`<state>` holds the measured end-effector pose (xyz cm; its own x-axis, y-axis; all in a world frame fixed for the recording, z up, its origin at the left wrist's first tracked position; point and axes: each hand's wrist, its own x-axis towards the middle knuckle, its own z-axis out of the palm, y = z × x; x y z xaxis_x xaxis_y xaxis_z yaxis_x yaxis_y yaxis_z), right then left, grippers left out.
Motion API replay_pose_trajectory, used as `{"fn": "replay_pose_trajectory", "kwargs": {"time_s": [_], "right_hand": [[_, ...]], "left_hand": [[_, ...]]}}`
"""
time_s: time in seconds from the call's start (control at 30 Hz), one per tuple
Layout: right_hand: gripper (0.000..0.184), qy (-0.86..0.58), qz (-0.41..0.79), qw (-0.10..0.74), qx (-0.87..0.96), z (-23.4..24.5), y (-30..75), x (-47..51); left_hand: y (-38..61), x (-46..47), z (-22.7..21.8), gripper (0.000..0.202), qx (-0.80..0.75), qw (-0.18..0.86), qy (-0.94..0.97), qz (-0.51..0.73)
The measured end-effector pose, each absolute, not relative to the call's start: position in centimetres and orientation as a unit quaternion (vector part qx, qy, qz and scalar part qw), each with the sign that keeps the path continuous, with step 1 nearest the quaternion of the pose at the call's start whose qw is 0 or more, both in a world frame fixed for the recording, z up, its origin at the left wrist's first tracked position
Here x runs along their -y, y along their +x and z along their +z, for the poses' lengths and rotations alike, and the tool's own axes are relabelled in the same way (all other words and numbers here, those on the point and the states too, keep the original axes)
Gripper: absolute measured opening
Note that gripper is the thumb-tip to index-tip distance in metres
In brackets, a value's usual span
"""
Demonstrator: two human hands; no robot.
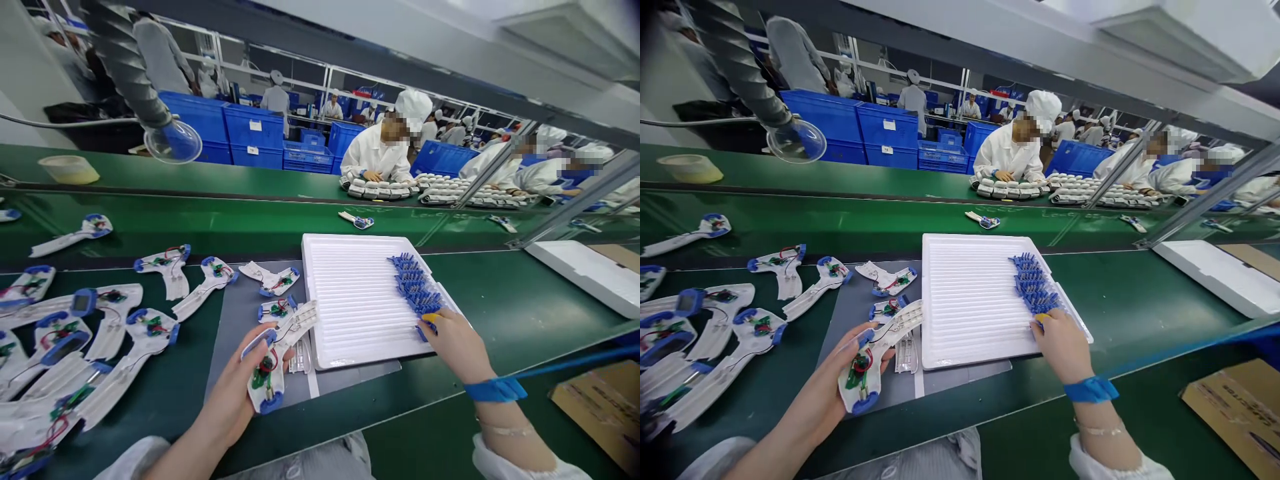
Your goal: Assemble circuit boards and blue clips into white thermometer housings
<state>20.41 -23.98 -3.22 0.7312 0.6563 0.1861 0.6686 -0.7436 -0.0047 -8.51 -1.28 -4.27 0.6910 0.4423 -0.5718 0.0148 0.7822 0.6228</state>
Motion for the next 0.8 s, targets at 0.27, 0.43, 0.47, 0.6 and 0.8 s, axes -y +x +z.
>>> {"fn": "replay_pose_trajectory", "kwargs": {"time_s": [0.27, 0.43, 0.47, 0.6, 0.8], "right_hand": [[0.028, -0.912, -0.073, 0.013, 0.403, -4.2, 19.3, 22.2], [0.023, -0.8, 0.149, 0.28, 0.509, -1.2, 11.5, 17.1], [0.019, -0.768, 0.192, 0.309, 0.527, -0.6, 10.0, 16.0], [0.013, -0.711, 0.272, 0.35, 0.546, 0.3, 6.5, 12.7], [0.013, -0.702, 0.273, 0.362, 0.55, -0.1, 6.3, 11.9]], "left_hand": [[-8.8, 1.2, -4.5, 0.084, -0.287, 0.924, 0.225, 0.118], [-8.6, 1.8, -4.9, 0.106, -0.259, 0.91, 0.306, 0.1], [-8.5, 2.0, -4.8, 0.109, -0.258, 0.906, 0.321, 0.1], [-8.5, 2.8, -4.7, 0.113, -0.224, 0.897, 0.369, 0.1], [-8.9, 2.7, -5.5, 0.097, -0.201, 0.869, 0.431, 0.137]]}}
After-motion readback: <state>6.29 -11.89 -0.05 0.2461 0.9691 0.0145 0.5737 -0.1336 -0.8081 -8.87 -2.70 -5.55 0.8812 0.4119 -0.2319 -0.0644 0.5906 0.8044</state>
